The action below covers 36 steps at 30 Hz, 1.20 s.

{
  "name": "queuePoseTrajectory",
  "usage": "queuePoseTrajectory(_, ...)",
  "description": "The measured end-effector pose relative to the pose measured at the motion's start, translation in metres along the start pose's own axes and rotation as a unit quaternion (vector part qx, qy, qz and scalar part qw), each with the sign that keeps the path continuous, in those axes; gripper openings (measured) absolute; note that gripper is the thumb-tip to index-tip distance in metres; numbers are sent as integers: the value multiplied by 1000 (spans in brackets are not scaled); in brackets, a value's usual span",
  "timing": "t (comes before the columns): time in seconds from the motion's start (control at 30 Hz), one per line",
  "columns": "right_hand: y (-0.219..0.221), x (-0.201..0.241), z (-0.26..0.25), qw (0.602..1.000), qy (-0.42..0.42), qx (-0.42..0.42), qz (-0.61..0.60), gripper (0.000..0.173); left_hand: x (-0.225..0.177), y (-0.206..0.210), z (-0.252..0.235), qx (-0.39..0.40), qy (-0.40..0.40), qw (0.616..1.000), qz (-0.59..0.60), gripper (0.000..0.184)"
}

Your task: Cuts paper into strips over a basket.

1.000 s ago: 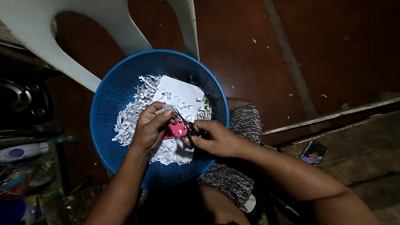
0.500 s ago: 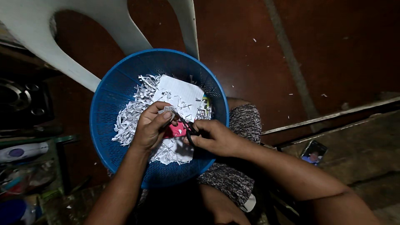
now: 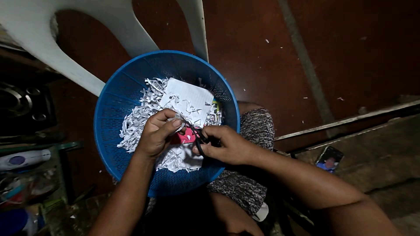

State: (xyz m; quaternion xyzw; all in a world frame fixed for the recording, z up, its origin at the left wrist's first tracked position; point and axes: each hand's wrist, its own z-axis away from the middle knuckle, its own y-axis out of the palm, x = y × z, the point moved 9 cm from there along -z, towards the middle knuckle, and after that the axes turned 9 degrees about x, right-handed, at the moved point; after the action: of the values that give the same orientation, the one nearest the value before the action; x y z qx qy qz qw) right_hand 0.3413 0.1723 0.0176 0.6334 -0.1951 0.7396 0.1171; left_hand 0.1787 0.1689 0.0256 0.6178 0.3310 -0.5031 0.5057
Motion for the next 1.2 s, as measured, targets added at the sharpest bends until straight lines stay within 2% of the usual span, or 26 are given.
queuePoseTrajectory(0.5, 0, 1, 0, 1000, -21, 12, 8, 42, -2, 0, 0, 12, 2, 1000, 5, 17)
queuePoseTrajectory(0.8, -2, -2, -2, 999, -10, 1, 30, 41, -3, -6, 0, -17, 8, 1000, -3, 16)
queuePoseTrajectory(1.0, -1, -1, -1, 1000, -7, -2, 21, 41, -6, -15, 1, -71, 22, 997, 17, 12)
queuePoseTrajectory(1.2, 1, -1, -1, 1000, 4, 9, 13, 42, -8, -11, 1, -67, 27, 997, 7, 11)
